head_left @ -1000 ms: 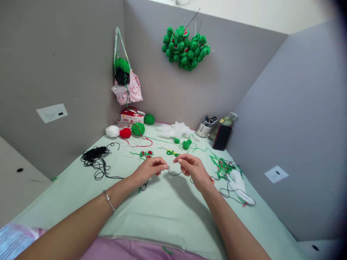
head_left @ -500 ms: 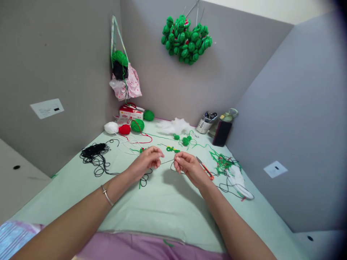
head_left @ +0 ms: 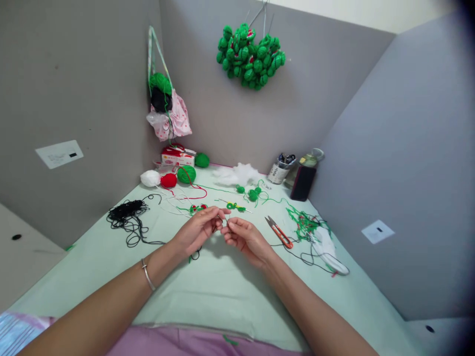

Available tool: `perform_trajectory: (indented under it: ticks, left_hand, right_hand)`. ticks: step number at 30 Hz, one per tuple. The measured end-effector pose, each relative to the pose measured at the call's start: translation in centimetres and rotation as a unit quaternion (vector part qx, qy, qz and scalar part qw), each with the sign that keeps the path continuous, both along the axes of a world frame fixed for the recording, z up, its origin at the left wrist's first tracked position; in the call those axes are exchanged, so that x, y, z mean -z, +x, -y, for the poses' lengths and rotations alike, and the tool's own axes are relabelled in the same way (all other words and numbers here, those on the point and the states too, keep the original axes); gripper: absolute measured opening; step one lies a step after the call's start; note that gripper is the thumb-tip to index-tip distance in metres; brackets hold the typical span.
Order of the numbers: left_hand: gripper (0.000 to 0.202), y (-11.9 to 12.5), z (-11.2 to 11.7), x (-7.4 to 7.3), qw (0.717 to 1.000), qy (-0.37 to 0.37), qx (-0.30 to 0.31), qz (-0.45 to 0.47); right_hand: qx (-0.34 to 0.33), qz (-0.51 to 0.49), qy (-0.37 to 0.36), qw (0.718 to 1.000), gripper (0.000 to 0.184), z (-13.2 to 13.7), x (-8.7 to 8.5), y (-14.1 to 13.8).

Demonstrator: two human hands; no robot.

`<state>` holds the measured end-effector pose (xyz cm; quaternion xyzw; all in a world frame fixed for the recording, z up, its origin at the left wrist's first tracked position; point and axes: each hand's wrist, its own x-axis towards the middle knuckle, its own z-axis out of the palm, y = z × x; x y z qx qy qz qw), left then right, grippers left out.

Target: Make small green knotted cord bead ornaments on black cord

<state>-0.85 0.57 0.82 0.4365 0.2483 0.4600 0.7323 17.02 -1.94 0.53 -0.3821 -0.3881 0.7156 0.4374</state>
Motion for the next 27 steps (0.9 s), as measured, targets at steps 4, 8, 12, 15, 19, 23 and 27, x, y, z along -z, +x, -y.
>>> perform_trajectory:
  ticks: [4, 8, 12, 15, 19, 23, 27]
  left_hand:
    - [0.026, -0.5, -0.5, -0.2, 0.999, -0.003, -0.03, 0.026]
    - [0.034, -0.3, -0.2, 0.4, 0.979, 0.106, -0.088, -0.152]
    - [0.035, 0.4, 0.6, 1.4, 0.935, 0.203, -0.07, -0.281]
    - [0.035, 0.9, 1.3, 1.5, 0.915, 0.258, -0.059, -0.304]
    - [0.039, 1.2, 2.2, 0.9, 0.886, 0.323, -0.057, -0.327]
    - [0.046, 1.1, 2.4, 0.8, 0.876, 0.346, -0.076, -0.328]
    - [0.05, 1.0, 2.2, 1.1, 0.86, 0.372, -0.088, -0.338]
  right_hand:
    - [0.083, 0.045, 0.038, 0.995, 0.027, -0.2, -0.4, 0.7]
    - [0.158, 0.059, 0.097, 0.981, 0.024, -0.4, -1.4, 1.6]
    - [0.16, 0.039, 0.126, 0.978, 0.024, 0.3, -2.0, 1.3]
    - [0.16, 0.064, 0.151, 0.973, 0.022, 0.7, -1.9, 0.7]
    - [0.165, 0.17, 0.217, 0.947, 0.017, 0.8, -1.7, 0.4]
    - [0.143, 0.279, 0.285, 0.906, 0.015, 1.2, -1.8, 0.5]
    - [0.097, 0.333, 0.326, 0.879, 0.019, 1.6, -1.7, 0.6]
